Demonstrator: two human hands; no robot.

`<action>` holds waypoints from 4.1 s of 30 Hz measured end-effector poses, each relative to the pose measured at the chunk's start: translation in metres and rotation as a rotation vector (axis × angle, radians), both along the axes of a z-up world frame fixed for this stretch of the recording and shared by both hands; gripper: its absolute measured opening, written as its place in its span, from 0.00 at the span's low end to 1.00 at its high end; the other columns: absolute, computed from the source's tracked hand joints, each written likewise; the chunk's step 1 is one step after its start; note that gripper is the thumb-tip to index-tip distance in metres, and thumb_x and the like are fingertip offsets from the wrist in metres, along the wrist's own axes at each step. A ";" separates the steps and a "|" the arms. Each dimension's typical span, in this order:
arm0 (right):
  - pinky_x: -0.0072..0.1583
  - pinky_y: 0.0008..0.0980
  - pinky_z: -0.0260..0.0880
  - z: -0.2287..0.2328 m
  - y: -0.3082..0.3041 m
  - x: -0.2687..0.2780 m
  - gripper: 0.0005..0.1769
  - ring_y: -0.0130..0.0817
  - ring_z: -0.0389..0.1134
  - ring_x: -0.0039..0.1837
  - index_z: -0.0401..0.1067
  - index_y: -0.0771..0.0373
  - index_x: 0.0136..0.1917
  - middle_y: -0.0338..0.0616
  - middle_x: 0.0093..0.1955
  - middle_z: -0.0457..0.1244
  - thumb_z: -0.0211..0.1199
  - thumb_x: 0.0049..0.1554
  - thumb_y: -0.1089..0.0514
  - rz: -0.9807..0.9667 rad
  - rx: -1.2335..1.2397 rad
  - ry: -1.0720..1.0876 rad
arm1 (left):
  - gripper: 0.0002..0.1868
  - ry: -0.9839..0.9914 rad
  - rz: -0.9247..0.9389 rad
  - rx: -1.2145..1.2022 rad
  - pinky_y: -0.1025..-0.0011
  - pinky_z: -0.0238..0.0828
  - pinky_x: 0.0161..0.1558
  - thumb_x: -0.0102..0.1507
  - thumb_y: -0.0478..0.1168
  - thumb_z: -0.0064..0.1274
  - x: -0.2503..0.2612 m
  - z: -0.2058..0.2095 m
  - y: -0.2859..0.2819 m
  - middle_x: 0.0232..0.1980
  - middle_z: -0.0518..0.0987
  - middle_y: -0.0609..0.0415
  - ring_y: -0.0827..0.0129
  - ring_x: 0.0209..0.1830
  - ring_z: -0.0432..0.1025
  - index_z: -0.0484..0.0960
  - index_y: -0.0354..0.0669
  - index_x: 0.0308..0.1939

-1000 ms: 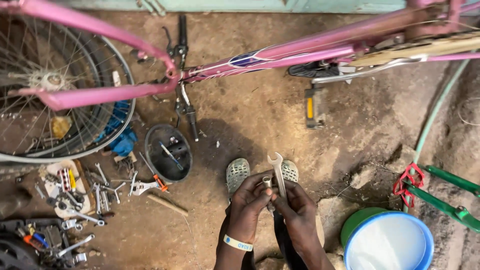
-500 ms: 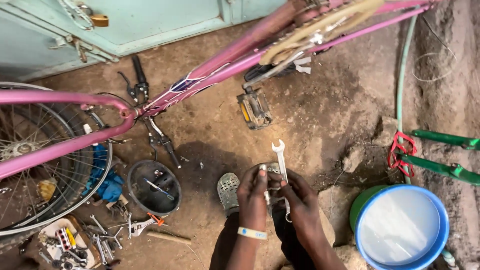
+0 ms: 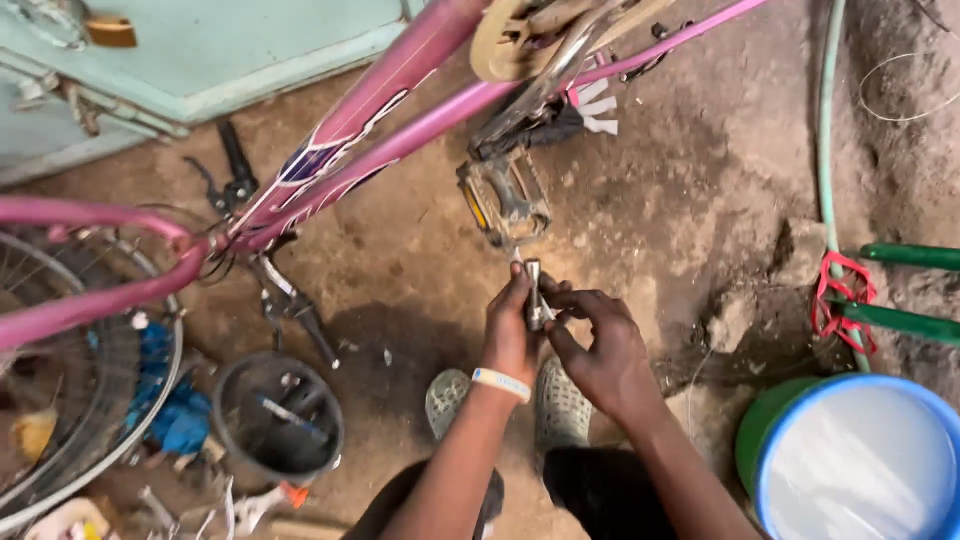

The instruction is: The person selects a socket wrench and a spanner from a collection of tools on the ground. They then approach a pink bicycle and use the tools to tighten the crankset bolt on the pedal assembly.

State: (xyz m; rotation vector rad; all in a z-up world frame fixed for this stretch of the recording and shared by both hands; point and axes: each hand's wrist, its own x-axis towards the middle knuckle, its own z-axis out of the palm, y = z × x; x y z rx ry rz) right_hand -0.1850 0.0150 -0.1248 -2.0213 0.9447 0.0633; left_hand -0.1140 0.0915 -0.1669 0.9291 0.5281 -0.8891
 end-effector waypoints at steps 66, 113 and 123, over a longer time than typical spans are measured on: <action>0.51 0.35 0.76 -0.009 -0.071 0.032 0.14 0.32 0.71 0.40 0.82 0.60 0.55 0.50 0.35 0.70 0.72 0.55 0.56 -0.300 -0.025 -0.843 | 0.19 -0.645 -0.119 0.201 0.65 0.61 0.27 0.68 0.45 0.36 0.110 -0.051 0.022 0.41 0.75 0.42 0.56 0.32 0.69 0.76 0.38 0.55; 0.49 0.27 0.75 0.059 -0.070 0.112 0.08 0.31 0.73 0.48 0.79 0.70 0.52 0.49 0.48 0.72 0.73 0.59 0.69 0.011 -0.875 -0.980 | 0.26 -0.399 -0.154 -0.084 0.63 0.72 0.57 0.52 0.37 0.60 0.114 -0.003 -0.015 0.53 0.88 0.45 0.57 0.53 0.79 0.86 0.37 0.55; 0.44 0.32 0.77 0.059 -0.058 0.116 0.10 0.33 0.75 0.48 0.78 0.66 0.57 0.49 0.47 0.73 0.67 0.64 0.61 -0.065 -0.910 -0.861 | 0.24 -0.398 -0.143 -0.129 0.67 0.72 0.52 0.55 0.36 0.60 0.113 -0.017 -0.015 0.51 0.87 0.48 0.62 0.49 0.78 0.85 0.39 0.55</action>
